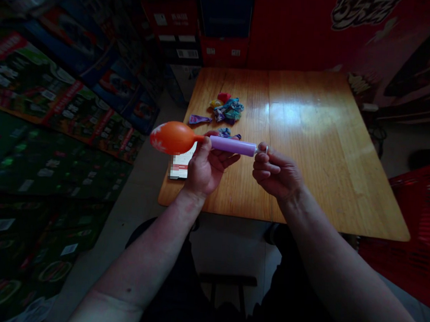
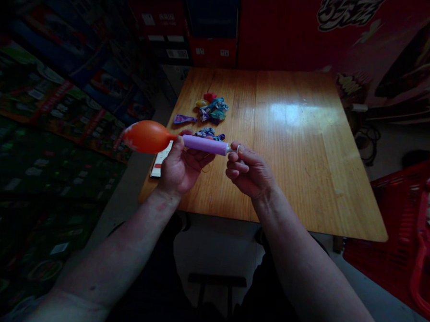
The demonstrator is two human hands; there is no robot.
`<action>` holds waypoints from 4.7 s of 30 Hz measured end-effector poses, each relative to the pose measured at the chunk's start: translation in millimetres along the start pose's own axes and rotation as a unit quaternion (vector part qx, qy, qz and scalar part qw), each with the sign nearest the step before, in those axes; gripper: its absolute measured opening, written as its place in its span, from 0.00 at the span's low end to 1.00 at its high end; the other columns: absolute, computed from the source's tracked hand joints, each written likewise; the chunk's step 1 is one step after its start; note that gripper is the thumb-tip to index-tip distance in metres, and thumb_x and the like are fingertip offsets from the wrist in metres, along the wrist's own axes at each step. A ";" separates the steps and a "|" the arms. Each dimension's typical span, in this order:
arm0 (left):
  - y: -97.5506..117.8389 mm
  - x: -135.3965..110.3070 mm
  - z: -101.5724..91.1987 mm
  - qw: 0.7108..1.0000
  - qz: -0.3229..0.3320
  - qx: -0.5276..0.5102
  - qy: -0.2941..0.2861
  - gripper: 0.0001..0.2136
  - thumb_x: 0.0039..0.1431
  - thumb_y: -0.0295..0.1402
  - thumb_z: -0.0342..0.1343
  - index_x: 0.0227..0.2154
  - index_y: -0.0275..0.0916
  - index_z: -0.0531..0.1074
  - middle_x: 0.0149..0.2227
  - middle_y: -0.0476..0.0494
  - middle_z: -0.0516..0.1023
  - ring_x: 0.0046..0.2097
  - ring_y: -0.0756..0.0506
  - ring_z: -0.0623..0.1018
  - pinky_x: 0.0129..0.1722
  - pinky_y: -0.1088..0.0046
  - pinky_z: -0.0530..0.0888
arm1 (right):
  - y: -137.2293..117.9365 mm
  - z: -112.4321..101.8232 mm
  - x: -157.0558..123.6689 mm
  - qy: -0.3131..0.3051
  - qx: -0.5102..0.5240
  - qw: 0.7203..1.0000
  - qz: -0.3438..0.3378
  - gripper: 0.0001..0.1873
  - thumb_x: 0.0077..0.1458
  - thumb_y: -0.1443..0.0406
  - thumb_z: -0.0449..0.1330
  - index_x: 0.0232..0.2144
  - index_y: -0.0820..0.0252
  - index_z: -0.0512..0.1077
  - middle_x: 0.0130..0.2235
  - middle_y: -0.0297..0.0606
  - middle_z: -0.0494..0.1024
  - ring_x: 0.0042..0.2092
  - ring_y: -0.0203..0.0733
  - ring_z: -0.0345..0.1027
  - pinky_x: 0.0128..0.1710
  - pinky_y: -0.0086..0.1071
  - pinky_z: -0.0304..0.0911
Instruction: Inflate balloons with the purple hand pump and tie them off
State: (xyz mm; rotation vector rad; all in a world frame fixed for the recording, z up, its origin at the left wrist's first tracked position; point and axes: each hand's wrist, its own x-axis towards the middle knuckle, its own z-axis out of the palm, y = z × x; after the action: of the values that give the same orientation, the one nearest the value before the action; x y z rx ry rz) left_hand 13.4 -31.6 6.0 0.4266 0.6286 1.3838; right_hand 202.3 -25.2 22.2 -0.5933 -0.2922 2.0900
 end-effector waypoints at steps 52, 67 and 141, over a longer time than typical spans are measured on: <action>-5.4 3.4 -3.7 1.000 0.001 0.006 0.024 0.11 0.71 0.43 0.60 0.49 0.45 0.75 0.49 0.39 0.85 0.48 0.39 0.86 0.43 0.63 0.82 | -5.0 -21.2 6.8 -0.015 0.054 0.998 0.027 0.06 0.60 0.71 0.66 0.40 0.62 0.74 0.28 0.26 0.74 0.19 0.20 0.56 0.23 0.15 0.65; -9.4 2.7 -9.1 1.000 -0.026 -0.006 -0.016 0.13 0.72 0.42 0.58 0.54 0.44 0.74 0.54 0.36 0.84 0.51 0.36 0.85 0.45 0.58 0.83 | -4.3 -27.1 5.2 -0.022 0.034 0.999 0.013 0.08 0.59 0.70 0.69 0.40 0.63 0.75 0.28 0.28 0.76 0.20 0.21 0.57 0.25 0.18 0.68; 1.3 2.9 -8.7 0.999 -0.009 0.018 0.028 0.14 0.72 0.42 0.58 0.54 0.42 0.75 0.47 0.38 0.86 0.43 0.40 0.87 0.29 0.74 0.78 | -17.2 -17.5 -4.3 0.038 0.027 0.998 0.036 0.03 0.63 0.72 0.61 0.38 0.62 0.74 0.26 0.28 0.74 0.19 0.23 0.53 0.21 0.17 0.63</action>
State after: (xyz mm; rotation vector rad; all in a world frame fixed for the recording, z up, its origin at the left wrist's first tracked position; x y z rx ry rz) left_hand 7.0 -29.2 -0.4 0.4106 0.7027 1.3726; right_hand 225.6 -19.5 15.7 -0.6575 -0.1726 2.1321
